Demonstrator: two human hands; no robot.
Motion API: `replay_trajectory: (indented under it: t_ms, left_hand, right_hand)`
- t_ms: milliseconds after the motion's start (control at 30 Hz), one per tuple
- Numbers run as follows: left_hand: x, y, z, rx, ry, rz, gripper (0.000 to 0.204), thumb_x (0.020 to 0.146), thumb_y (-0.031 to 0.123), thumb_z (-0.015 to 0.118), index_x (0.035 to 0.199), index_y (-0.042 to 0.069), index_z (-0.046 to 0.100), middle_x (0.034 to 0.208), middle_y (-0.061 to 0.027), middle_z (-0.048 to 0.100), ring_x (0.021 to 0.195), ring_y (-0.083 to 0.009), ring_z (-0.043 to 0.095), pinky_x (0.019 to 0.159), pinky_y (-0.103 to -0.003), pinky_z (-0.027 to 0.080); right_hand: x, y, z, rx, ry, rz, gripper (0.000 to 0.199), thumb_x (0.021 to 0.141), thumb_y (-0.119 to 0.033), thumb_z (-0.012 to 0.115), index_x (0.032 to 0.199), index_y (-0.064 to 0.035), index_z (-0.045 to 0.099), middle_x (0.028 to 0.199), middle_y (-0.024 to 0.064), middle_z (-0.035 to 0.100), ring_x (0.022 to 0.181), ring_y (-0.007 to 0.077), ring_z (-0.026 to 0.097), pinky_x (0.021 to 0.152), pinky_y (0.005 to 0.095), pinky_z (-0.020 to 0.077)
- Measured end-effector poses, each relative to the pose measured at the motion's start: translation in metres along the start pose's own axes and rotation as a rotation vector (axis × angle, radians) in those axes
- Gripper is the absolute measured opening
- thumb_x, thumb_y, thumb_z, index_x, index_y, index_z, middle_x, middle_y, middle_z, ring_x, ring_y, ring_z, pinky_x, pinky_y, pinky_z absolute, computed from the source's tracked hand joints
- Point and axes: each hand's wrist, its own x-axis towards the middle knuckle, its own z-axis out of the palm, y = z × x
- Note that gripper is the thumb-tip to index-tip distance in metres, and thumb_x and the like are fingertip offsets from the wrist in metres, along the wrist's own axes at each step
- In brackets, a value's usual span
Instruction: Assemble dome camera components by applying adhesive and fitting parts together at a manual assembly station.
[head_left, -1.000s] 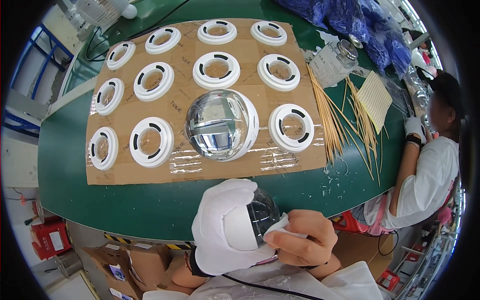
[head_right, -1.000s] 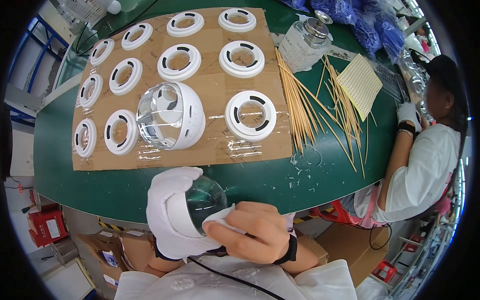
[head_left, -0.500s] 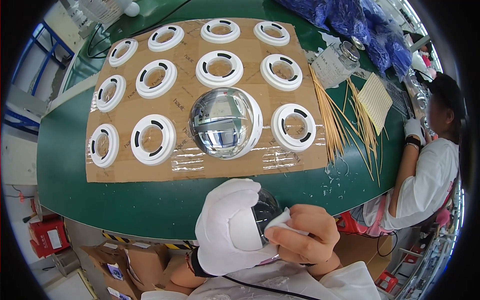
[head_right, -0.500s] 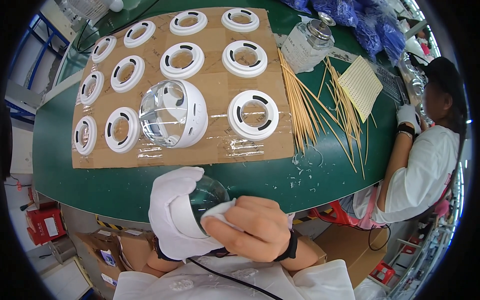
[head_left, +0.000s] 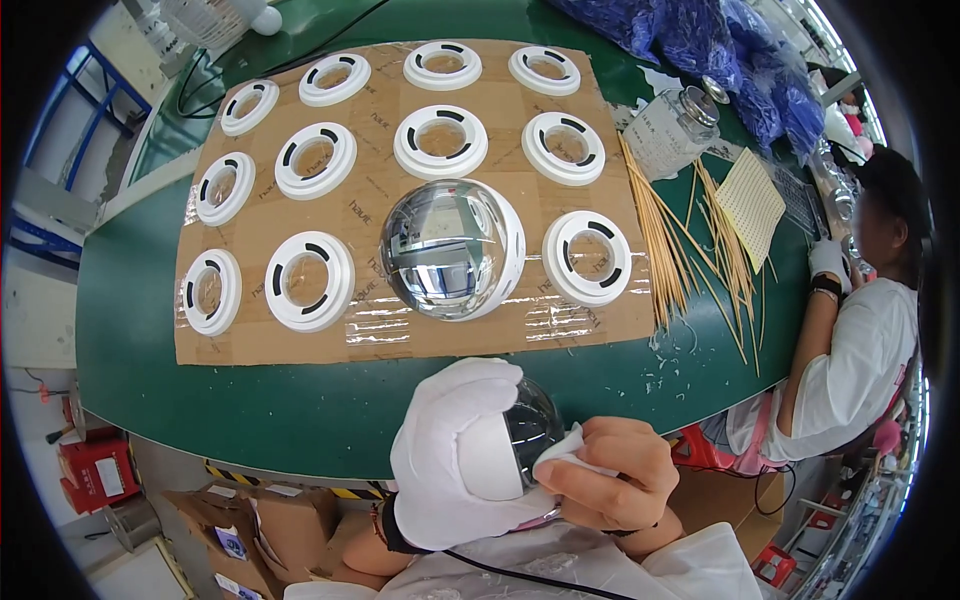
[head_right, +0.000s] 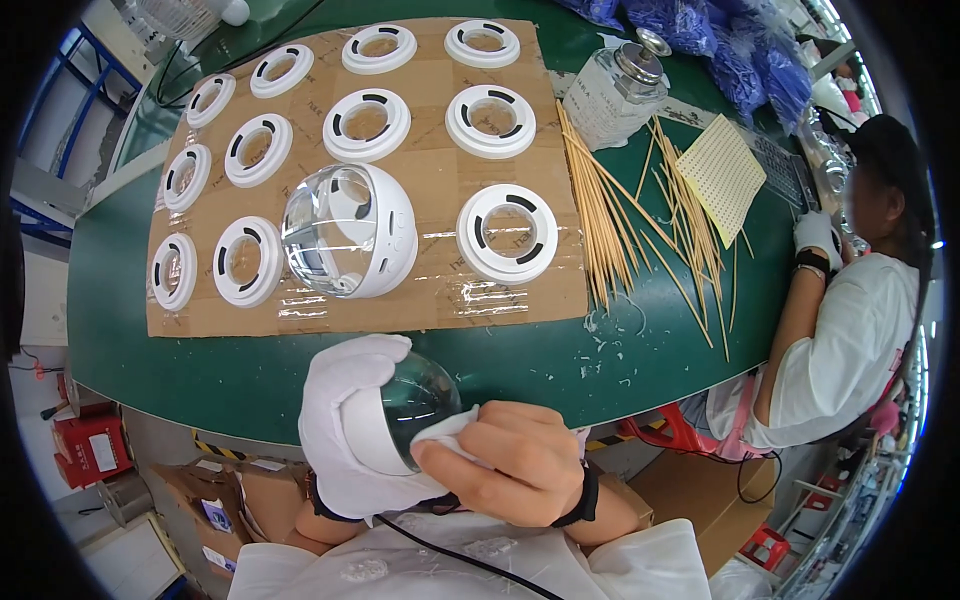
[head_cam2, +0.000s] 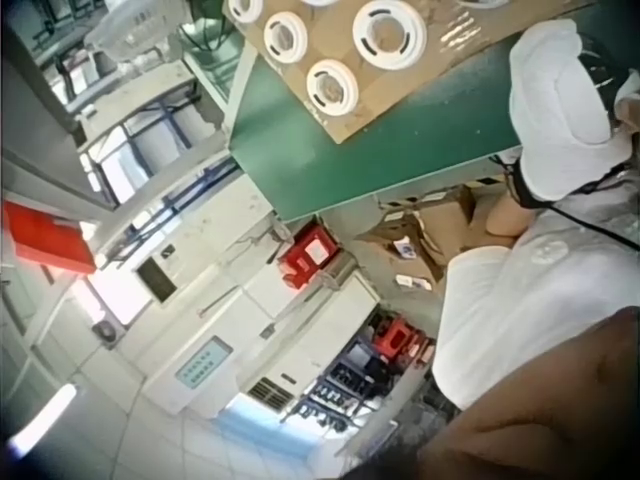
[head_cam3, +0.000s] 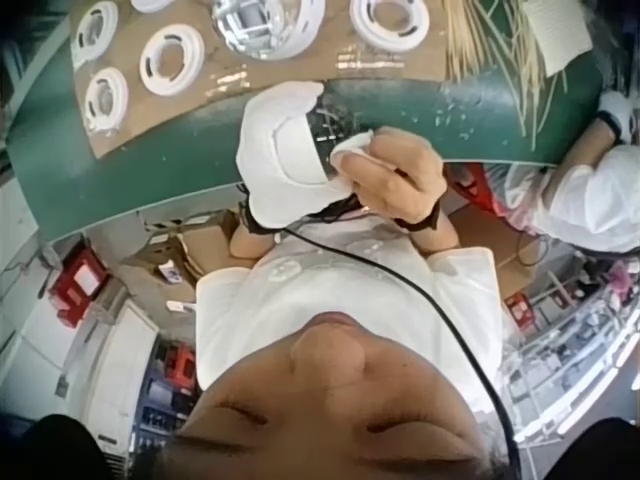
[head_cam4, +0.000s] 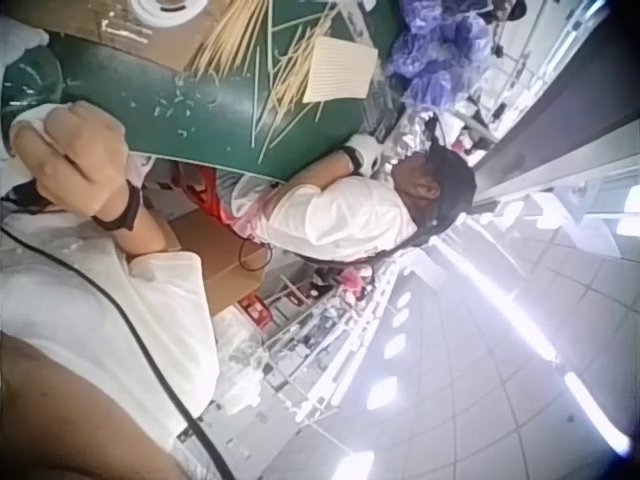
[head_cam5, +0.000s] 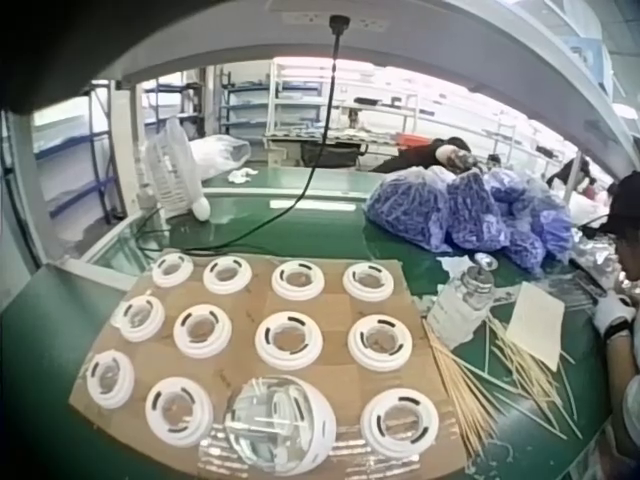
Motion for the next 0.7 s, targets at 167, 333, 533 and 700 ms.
replay_trajectory:
  t_ms: [167,333,533,700]
  left_hand:
    - [-0.001,-0.002,0.001,-0.012,0.024,0.005,0.069,0.056,0.021,0.087,0.111,0.004,0.049,0.111,-0.0184,0.056,0.100,-0.0305,0.058,0.084,-0.037,0.048]
    - [0.001,-0.001,-0.001,0.014,0.010,0.024,0.069,0.056,0.020,0.087,0.112,0.004,0.051,0.111,-0.0178,0.057,0.099,-0.0309,0.059,0.083,-0.037,0.049]
    - [0.000,-0.001,-0.001,0.041,0.002,0.015,0.068,0.057,0.022,0.085,0.110,0.004,0.047,0.110,-0.0189,0.055,0.100,-0.0306,0.057,0.086,-0.038,0.046]
    - [0.002,0.001,0.000,-0.003,0.001,-0.011,0.068,0.056,0.022,0.086,0.110,0.004,0.047,0.109,-0.0184,0.055,0.100,-0.0300,0.057,0.085,-0.038,0.046]
  right_hand:
    - [0.004,0.005,0.002,0.016,0.003,-0.017,0.029,0.056,0.001,0.074,0.083,-0.0109,0.071,0.082,0.0044,0.045,0.063,0.0197,0.053,0.055,0.0293,0.0488]
    - [0.003,0.001,-0.001,0.006,-0.008,-0.001,0.029,0.056,0.001,0.073,0.083,-0.0102,0.071,0.083,0.0049,0.045,0.062,0.0192,0.053,0.055,0.0295,0.0487]
    - [0.009,0.003,0.002,0.032,-0.022,-0.022,0.029,0.056,0.002,0.073,0.083,-0.0101,0.071,0.082,0.0043,0.045,0.062,0.0184,0.053,0.053,0.0286,0.0479]
    - [0.006,0.006,0.007,0.056,0.109,-0.100,0.033,0.053,-0.002,0.069,0.086,0.0010,0.068,0.082,0.0062,0.048,0.049,0.0144,0.048,0.044,0.0246,0.0398]
